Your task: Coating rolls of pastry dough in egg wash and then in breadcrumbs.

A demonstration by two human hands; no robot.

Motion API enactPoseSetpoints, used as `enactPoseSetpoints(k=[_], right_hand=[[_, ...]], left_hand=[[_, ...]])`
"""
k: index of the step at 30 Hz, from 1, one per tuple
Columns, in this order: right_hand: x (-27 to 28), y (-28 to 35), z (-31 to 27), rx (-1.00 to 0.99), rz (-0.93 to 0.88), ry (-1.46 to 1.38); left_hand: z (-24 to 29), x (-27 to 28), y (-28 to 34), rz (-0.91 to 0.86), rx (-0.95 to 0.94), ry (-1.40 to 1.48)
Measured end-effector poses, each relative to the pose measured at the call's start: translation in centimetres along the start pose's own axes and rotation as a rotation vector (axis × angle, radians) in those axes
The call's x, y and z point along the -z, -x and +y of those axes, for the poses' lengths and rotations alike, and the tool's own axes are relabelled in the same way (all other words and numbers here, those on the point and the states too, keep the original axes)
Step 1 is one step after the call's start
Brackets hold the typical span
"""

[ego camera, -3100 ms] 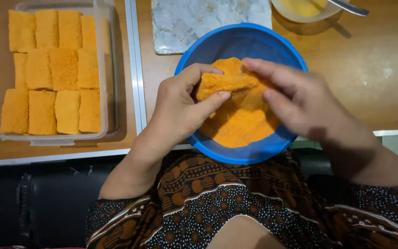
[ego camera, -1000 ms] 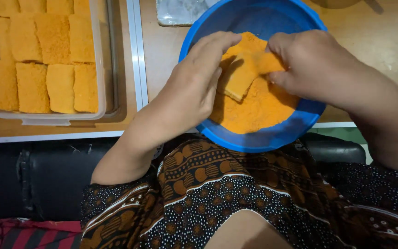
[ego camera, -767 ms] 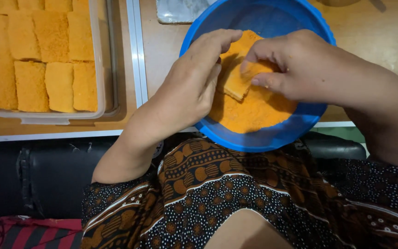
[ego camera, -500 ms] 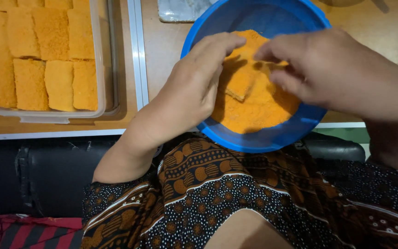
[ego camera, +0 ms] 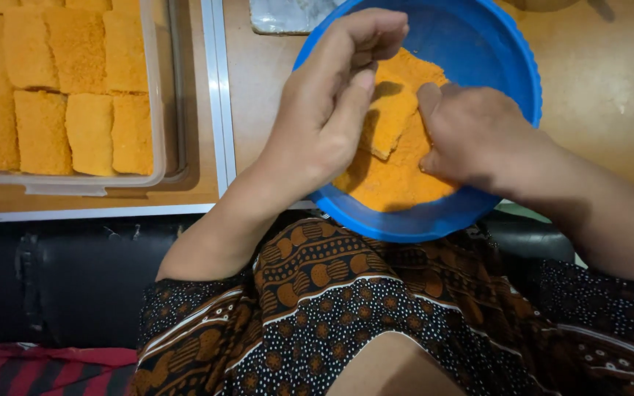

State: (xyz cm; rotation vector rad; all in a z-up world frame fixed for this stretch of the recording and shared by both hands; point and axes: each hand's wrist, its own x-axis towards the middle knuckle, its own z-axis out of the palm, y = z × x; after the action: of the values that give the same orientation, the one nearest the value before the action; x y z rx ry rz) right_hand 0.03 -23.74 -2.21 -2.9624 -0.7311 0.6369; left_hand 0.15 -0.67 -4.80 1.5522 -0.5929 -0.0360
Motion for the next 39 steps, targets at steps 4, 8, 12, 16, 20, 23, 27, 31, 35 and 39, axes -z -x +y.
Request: enactPoseSetpoints(k=[4, 8, 12, 16, 20, 23, 27, 31, 35, 39], right_hand=[[0.4, 0.0, 0.7, 0.039, -0.005, -0.044], [3.0, 0.9, 0.4, 0.054, 0.026, -0.205], [4.9, 0.5, -1.1, 0.055, 0.021, -0.375], [5.2, 0.1, -1.5, 0.137, -0.007, -0.427], [5.2, 0.4, -1.2, 0.385, 0.154, -0.513], [4.8, 0.3, -0.7, 0.434, 0.190, -0.492], [4.6, -1.7, -1.1, 0.712, 0.363, -0.147], [2.7, -2.8, -0.1, 0.704, 0.134, -0.329], [2.7, -2.6, -0.3, 0.417, 0.003, -0.060], [2.3, -2.1, -0.4, 0.353, 0.154, -0.024]], left_hand=[[-0.9, -0.1, -0.2, -0.020, -0.010, 0.116], [-1.2, -0.1, -0.3, -0.031, 0.003, 0.205], [-1.4, 0.0, -0.3, -0.018, -0.006, 0.267], [-1.3, 0.3, -0.4, -0.016, -0.006, 0.249], [-1.2, 0.4, -0.6, -0.025, -0.004, 0.283], [-1.1, 0.4, -0.6, -0.018, 0.006, 0.261], [-0.8, 0.5, -0.7, -0.014, 0.034, 0.276], [-0.2, 0.8, -0.8, -0.028, 0.055, 0.246], [-0.1, 0.8, -0.8, -0.040, 0.073, 0.263], [0.2, 1.1, -0.9, -0.042, 0.069, 0.254]])
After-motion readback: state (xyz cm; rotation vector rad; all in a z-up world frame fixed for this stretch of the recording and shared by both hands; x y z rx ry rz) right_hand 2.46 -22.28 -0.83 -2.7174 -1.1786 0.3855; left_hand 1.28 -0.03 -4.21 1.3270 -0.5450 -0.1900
